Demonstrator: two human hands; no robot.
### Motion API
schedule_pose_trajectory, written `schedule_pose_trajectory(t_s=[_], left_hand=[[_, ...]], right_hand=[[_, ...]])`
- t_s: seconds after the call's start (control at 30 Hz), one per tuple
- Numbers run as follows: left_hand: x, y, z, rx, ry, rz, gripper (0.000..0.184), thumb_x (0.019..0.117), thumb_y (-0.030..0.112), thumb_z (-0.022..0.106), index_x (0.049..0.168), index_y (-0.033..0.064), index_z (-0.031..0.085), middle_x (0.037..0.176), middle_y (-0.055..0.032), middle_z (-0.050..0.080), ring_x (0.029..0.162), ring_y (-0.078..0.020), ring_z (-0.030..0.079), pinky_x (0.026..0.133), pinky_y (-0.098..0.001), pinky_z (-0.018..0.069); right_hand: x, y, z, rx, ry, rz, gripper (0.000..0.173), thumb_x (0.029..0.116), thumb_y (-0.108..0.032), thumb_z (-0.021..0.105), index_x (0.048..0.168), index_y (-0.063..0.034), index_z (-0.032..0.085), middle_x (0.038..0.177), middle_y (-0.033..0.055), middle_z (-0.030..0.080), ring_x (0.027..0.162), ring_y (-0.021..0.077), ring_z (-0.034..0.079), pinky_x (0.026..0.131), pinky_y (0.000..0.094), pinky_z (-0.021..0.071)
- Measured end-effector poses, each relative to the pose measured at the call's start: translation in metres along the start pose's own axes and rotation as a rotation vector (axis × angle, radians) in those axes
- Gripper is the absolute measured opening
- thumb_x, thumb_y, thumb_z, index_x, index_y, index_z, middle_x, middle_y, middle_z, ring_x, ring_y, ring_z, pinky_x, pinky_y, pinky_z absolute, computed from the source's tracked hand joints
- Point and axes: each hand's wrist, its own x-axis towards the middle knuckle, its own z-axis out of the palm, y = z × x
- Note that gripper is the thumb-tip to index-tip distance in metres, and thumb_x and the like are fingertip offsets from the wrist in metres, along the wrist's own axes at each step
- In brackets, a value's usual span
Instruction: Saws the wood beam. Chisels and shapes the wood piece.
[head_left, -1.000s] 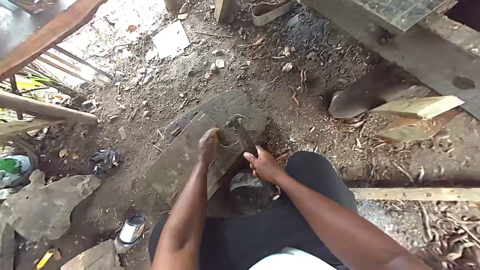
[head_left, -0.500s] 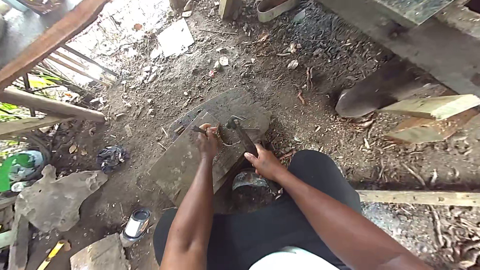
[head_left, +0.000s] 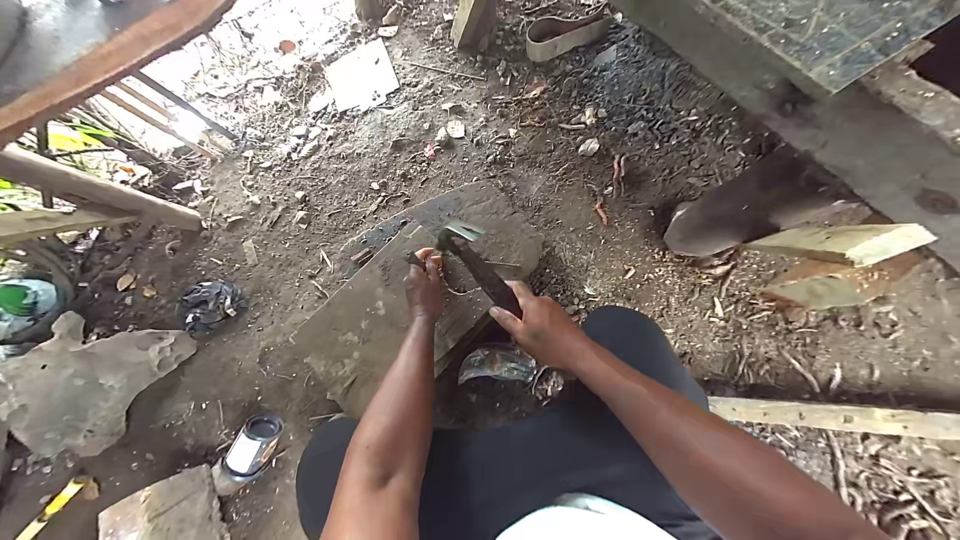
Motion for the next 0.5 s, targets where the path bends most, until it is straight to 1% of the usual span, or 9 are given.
schedule_pose_trajectory(t_s=[0.07,0.13,0.17,0.23,0.3,0.37,0.4,0.43,0.5], left_hand=[[-0.003,0.009,0.000,0.047,0.027,-0.007,0.037,0.1110,0.031,0.045,0.137,0.0089,0.059,0.105,-0.0195,0.073,0.095,-0.0374,0.072,0.087,-0.0595,0.0565],[-0.005,0.013,-0.002,0.055,0.018,-0.017,0.037,0.1102,0.029,0.047,0.135,0.0057,0.061,0.107,-0.0235,0.072,0.099,-0.0407,0.071,0.091,-0.0607,0.0547],[-0.004,0.009,0.000,0.059,0.020,-0.002,0.038,0.1102,0.031,0.047,0.136,0.0062,0.061,0.109,-0.0224,0.073,0.101,-0.0393,0.071,0.092,-0.0593,0.0549],[0.001,-0.007,0.010,0.063,0.056,0.053,0.039,0.1102,0.034,0.046,0.134,0.0091,0.063,0.105,-0.0173,0.074,0.094,-0.0340,0.073,0.086,-0.0559,0.0584],[0.003,-0.009,0.010,0.064,0.024,0.047,0.037,0.1100,0.031,0.046,0.134,0.0082,0.063,0.113,-0.0149,0.074,0.104,-0.0309,0.072,0.095,-0.0537,0.0566],[-0.005,0.001,0.004,0.124,-0.035,-0.035,0.035,0.1098,0.028,0.046,0.133,0.0071,0.063,0.118,-0.0159,0.073,0.110,-0.0341,0.071,0.098,-0.0570,0.0548],[-0.007,0.007,0.001,0.157,-0.046,-0.065,0.037,0.1102,0.030,0.044,0.131,0.0062,0.063,0.115,-0.0181,0.073,0.109,-0.0364,0.071,0.096,-0.0586,0.0551],[-0.003,0.016,-0.004,0.173,-0.050,-0.085,0.040,0.1107,0.033,0.042,0.129,0.0046,0.064,0.113,-0.0207,0.072,0.108,-0.0384,0.070,0.096,-0.0591,0.0544],[-0.007,0.014,-0.006,0.132,-0.047,-0.074,0.041,0.1106,0.034,0.044,0.133,0.0045,0.063,0.112,-0.0228,0.072,0.106,-0.0399,0.070,0.095,-0.0597,0.0538]], right_hand=[[-0.020,-0.034,-0.029,-0.057,0.154,-0.199,0.055,0.1047,-0.053,0.050,0.143,-0.0139,0.052,0.086,0.0075,0.070,0.076,0.0240,0.069,0.072,0.0489,0.0582],[-0.042,-0.069,-0.051,-0.061,0.388,-0.455,0.050,0.1040,-0.046,0.055,0.139,-0.0093,0.055,0.078,0.0015,0.066,0.061,0.0146,0.063,0.055,0.0389,0.0559],[-0.049,-0.082,-0.058,-0.054,0.491,-0.581,0.048,0.1036,-0.041,0.058,0.137,-0.0063,0.054,0.078,-0.0003,0.065,0.059,0.0102,0.061,0.051,0.0334,0.0542],[-0.050,-0.090,-0.057,-0.038,0.582,-0.722,0.046,0.1030,-0.036,0.060,0.135,-0.0035,0.053,0.086,0.0016,0.067,0.065,0.0081,0.062,0.054,0.0296,0.0561],[-0.029,-0.064,-0.039,-0.149,0.437,-0.604,0.043,0.1026,-0.036,0.061,0.132,-0.0054,0.056,0.087,0.0055,0.069,0.067,0.0165,0.067,0.058,0.0390,0.0597],[-0.002,-0.049,-0.035,-0.313,0.008,-0.240,0.040,0.1044,-0.041,0.055,0.131,-0.0108,0.054,0.088,0.0113,0.069,0.080,0.0311,0.071,0.071,0.0545,0.0578],[0.006,-0.052,-0.041,-0.355,-0.111,-0.132,0.041,0.1048,-0.043,0.053,0.132,-0.0129,0.053,0.089,0.0116,0.069,0.084,0.0325,0.071,0.075,0.0559,0.0572],[0.008,-0.060,-0.051,-0.366,-0.129,-0.108,0.043,0.1049,-0.045,0.052,0.136,-0.0147,0.052,0.090,0.0113,0.069,0.086,0.0324,0.071,0.076,0.0558,0.0572],[-0.012,-0.076,-0.060,-0.295,0.030,-0.236,0.046,0.1040,-0.046,0.055,0.138,-0.0150,0.054,0.082,0.0076,0.068,0.074,0.0273,0.070,0.068,0.0516,0.0581]])
